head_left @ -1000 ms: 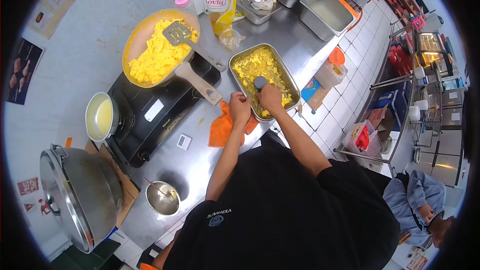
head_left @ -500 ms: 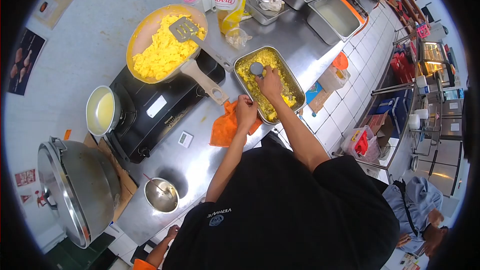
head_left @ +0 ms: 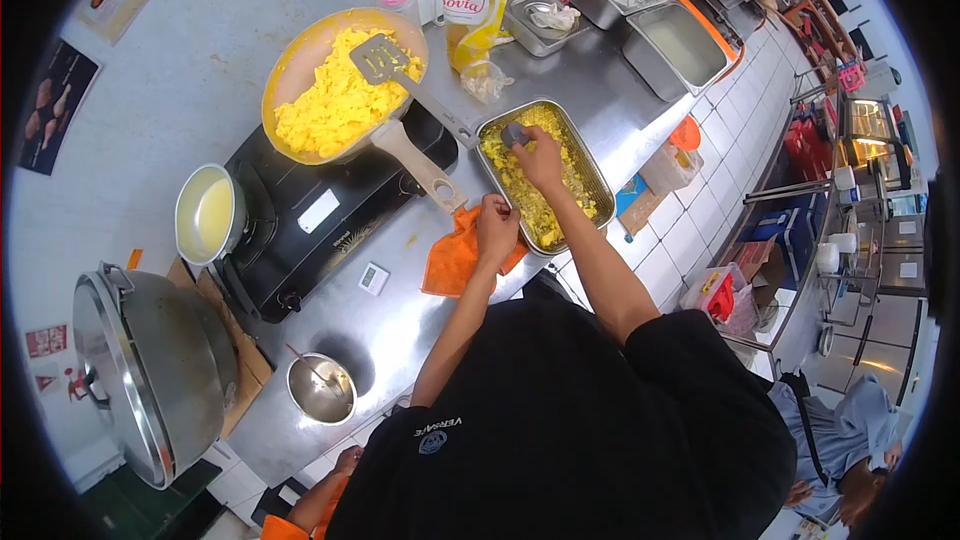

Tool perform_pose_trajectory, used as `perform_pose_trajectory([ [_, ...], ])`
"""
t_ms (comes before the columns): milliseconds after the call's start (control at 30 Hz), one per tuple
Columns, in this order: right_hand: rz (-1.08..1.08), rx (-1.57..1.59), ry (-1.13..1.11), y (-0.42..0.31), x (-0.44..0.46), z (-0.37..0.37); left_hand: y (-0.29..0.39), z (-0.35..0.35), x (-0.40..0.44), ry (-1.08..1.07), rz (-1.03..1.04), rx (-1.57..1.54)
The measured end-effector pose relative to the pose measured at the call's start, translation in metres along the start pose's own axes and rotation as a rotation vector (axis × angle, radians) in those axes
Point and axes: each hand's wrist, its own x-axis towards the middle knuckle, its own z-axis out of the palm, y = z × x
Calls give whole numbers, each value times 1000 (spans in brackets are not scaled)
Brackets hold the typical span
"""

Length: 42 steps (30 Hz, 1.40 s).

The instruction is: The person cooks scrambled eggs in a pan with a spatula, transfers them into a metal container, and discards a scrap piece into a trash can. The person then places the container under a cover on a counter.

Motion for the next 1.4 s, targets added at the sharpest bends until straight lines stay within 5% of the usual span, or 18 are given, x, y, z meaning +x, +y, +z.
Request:
perform_pose_trajectory([
  [133,93,-18,-136,-20,-1,-20,1,0,-2,12,-8,8],
  [433,-69,-208,-58,-24,-1,1,-2,2,1,43,47,12],
  [633,261,355,-212,0,12,7,0,1,2,58,46,5],
  [833,547,608,-86,0,20,24,-4,3,3,22,11,-25],
  [933,711,697,-280,-12,20,12,7,0,-2,40,9,-26],
  [1033,706,687,-394,-17,19,12,11,-1,-3,50,7,-26],
  [1133,475,463,-96,-4,1,41,9,0,-2,42,-2,-18],
  [1167,534,437,-300,-46,0,0,8,0,-1,41,-6,-15],
  [1267,209,154,-188,-15,-2,-9,8,-1,-4,66,41,-5],
  [1400,75,-171,17,-37,3,-63,8,0,-3,63,53,-22],
])
